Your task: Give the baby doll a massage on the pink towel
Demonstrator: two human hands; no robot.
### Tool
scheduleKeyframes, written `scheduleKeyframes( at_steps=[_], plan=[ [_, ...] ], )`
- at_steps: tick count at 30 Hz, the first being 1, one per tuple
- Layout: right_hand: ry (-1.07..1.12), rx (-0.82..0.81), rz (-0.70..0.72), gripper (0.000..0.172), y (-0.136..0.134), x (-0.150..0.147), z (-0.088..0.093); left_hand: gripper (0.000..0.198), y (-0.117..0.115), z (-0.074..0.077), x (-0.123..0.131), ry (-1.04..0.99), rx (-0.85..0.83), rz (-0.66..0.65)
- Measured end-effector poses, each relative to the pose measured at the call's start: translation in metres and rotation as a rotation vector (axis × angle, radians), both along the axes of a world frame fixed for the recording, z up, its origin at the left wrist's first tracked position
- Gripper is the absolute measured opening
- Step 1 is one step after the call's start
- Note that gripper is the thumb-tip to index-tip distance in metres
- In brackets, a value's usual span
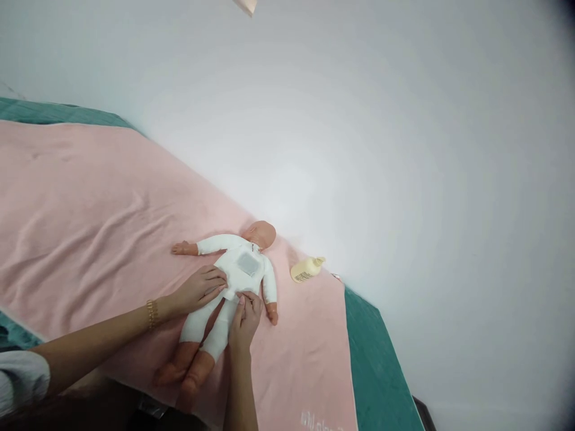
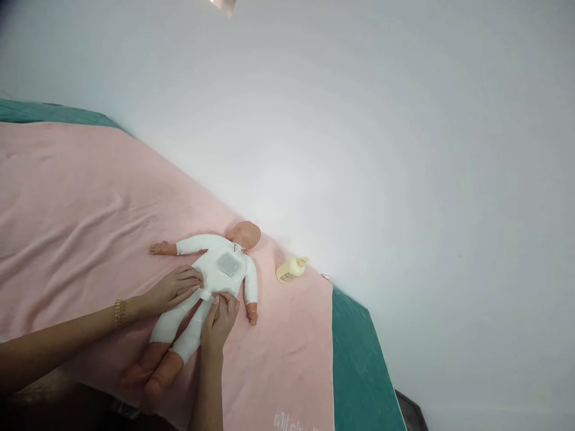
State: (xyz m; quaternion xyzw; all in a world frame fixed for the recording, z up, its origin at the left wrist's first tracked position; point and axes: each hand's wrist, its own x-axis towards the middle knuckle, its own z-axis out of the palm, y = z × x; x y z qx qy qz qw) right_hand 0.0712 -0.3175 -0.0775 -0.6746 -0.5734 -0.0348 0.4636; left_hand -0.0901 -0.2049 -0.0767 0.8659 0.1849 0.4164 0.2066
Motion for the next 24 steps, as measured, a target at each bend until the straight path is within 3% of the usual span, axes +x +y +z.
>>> scheduleKeyframes(
  at_steps=[7, 15, 24],
  plan=[
    [0.016, -0.003, 0.016, 0.038, 0.005, 0.002, -0.011, 0.032, 0.002, -0.008, 0.004, 0.062, -0.006, -0.01],
    [-0.059, 0.029, -0.009, 0.039, 0.008, 0.003, -0.006, 0.027, 0.0, -0.007, 0.004, 0.051, 0.082, 0.022],
    [0.067, 0.032, 0.011, 0.036, 0.013, 0.002, -0.004, 0.025, 0.002, -0.007, 0.007, 0.047, 0.051, -0.014]
  ],
)
